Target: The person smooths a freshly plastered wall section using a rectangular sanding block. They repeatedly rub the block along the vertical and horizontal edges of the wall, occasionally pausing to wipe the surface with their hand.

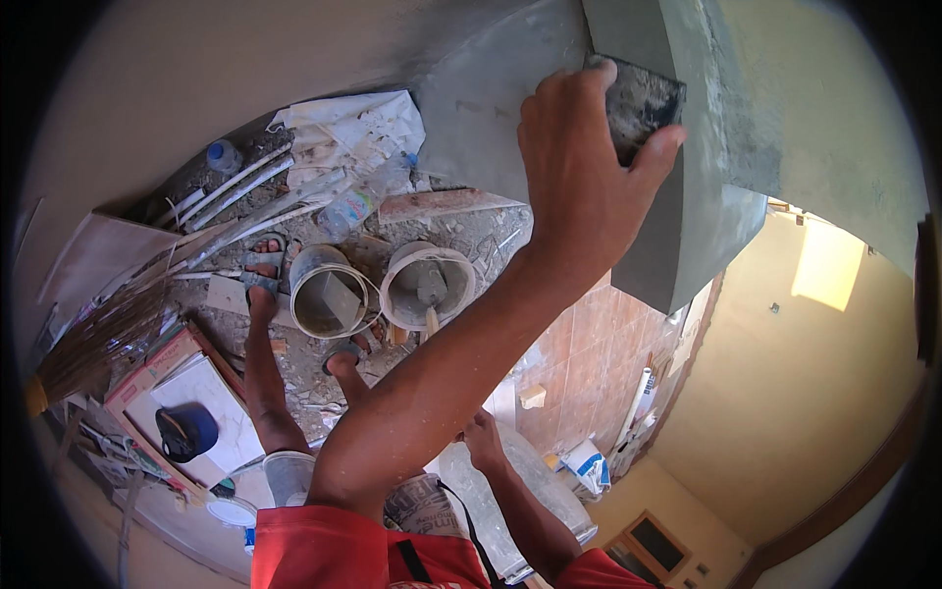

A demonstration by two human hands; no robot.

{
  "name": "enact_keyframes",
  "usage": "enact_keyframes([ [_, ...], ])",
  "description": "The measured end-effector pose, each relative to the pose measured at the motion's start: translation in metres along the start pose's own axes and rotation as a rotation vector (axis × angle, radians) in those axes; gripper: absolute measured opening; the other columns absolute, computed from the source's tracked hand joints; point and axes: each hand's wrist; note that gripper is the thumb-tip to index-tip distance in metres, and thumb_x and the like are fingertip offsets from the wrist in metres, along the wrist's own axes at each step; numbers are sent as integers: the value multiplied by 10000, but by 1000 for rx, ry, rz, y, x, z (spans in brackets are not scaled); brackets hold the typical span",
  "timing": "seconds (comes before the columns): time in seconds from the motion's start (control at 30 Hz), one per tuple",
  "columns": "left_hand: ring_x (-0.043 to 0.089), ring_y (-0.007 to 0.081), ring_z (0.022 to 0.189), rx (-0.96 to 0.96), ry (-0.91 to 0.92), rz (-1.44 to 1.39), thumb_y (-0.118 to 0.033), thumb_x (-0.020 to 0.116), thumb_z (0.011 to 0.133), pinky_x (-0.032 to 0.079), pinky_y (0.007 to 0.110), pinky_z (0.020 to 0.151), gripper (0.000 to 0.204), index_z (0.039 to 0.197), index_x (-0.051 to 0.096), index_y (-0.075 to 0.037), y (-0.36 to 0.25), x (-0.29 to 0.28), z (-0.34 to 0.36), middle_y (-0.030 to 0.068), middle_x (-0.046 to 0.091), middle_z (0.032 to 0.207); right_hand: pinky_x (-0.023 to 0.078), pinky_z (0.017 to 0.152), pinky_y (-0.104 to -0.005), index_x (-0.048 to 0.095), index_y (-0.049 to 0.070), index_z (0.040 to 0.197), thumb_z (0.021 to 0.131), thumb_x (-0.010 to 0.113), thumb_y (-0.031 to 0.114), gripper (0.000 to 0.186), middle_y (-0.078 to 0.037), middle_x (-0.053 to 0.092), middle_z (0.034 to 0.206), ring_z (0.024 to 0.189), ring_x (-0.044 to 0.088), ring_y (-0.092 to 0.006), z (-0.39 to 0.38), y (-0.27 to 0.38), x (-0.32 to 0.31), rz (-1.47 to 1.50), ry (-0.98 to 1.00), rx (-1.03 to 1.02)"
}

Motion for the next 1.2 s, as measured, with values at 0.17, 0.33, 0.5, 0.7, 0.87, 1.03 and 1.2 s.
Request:
enact_keyframes([
  [0.17,524,323,1139,-195,110,-103,-280,806,794,408,421,976,616,1225,509,44,2,-32,-36,202,546,1156,480,630,-248,461,2,1408,970,501,183,475,-88,689,993,715,611,-114,2,4,1,45,87,-124],
  [0.33,487,374,1044,-177,-5,-124,-250,801,755,369,479,925,600,1188,490,23,9,-15,6,211,510,1108,479,622,-242,461,4,1409,975,492,176,468,-81,690,970,714,608,-108,4,14,0,7,69,-109],
  [0.5,489,376,1041,13,-87,-53,-244,793,764,371,484,922,585,1184,490,28,-6,15,16,210,515,1094,486,629,-240,470,9,1401,983,486,173,449,-66,676,937,717,612,-111,0,10,0,69,30,-70],
  [0.7,531,268,1090,-236,223,-117,-244,812,799,419,399,949,618,1244,487,36,-19,-32,-49,178,530,1135,492,632,-248,484,7,1387,979,497,160,436,-64,668,922,716,614,-113,-4,7,3,30,14,-216],
  [0.87,503,369,1072,-325,26,-236,-275,796,776,385,473,945,626,1223,482,30,6,-23,13,218,517,1135,489,626,-249,487,18,1392,974,514,166,445,-70,678,937,714,613,-112,-1,19,4,73,61,-116],
  [1.03,549,293,1031,-227,-5,-105,-277,787,802,436,407,908,603,1210,493,56,4,-2,77,199,561,1090,499,661,-262,491,14,1384,980,533,217,453,-89,676,996,744,616,-118,-6,25,3,37,54,-101],
  [1.2,594,217,990,-105,-7,39,-278,777,828,487,341,871,584,1197,505,83,1,6,63,179,605,1045,495,656,-258,509,19,1357,981,531,223,428,-71,668,966,737,613,-112,-6,21,4,70,49,-104],
])
Point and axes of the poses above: each hand's wrist, its own z-axis towards the middle knuckle, its own x-axis out of the palm, y = z × x
